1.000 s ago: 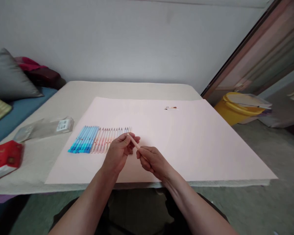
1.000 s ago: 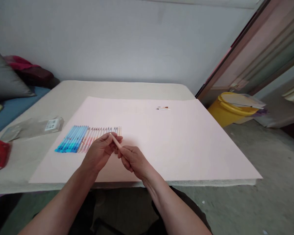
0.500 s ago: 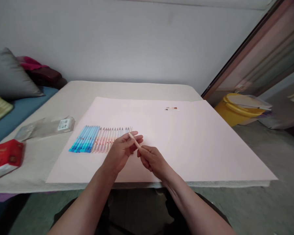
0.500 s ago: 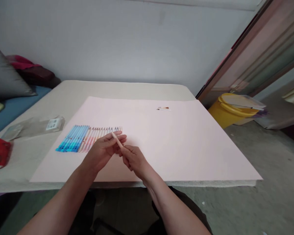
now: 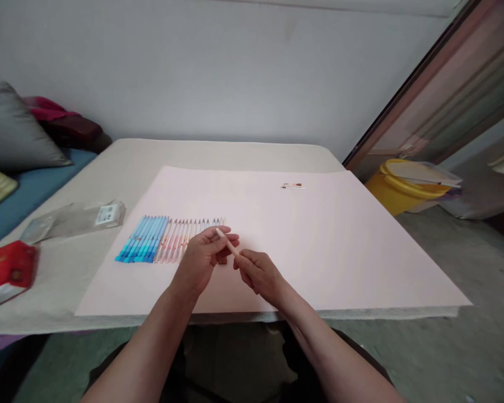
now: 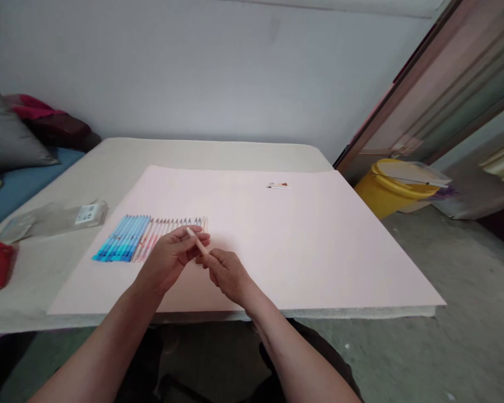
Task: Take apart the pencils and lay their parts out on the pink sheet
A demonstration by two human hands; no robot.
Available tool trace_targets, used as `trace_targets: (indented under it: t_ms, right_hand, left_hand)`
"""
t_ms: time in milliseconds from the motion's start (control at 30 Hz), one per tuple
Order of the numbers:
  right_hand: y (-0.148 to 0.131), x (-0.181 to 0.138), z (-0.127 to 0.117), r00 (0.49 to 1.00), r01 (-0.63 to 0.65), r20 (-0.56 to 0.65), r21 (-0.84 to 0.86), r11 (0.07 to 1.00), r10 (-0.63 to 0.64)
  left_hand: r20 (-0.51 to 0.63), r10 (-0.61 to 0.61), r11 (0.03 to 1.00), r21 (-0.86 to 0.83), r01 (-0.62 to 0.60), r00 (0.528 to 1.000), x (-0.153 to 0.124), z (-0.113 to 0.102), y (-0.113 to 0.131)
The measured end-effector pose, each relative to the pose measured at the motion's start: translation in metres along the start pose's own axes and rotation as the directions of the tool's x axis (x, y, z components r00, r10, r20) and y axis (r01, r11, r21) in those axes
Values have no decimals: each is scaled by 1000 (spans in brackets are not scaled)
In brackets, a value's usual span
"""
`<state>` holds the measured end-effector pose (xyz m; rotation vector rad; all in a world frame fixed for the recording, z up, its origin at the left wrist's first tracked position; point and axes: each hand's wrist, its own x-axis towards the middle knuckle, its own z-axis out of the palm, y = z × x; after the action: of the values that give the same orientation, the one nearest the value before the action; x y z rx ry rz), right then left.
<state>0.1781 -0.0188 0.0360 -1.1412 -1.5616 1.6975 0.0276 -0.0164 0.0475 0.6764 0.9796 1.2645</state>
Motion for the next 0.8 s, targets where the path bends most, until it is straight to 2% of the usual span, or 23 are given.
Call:
trace_targets:
  t_ms: [167, 333, 533, 700, 800]
  right_hand:
    - [0, 0, 2, 1000, 15, -17, -53, 998, -16]
    - [2, 2, -1, 999, 11, -40, -98, 995, -15]
    - [1, 1, -1, 999, 10, -30, -100, 995, -13]
    - [3, 3, -2, 999, 6, -45, -112, 994, -11]
    - [5, 3, -3, 999, 1, -44, -86, 996, -4]
  left_hand:
    - [-74, 63, 990, 132, -52, 995, 1, -3, -5]
    - [31, -74, 997, 0, 74, 997, 0, -3, -1]
    - [-33, -29, 995, 96, 32, 999, 2, -4, -3]
    - [21, -120, 993, 10, 120, 993, 2, -5, -2]
    - [19, -128, 991, 30, 127, 992, 1, -4, -2]
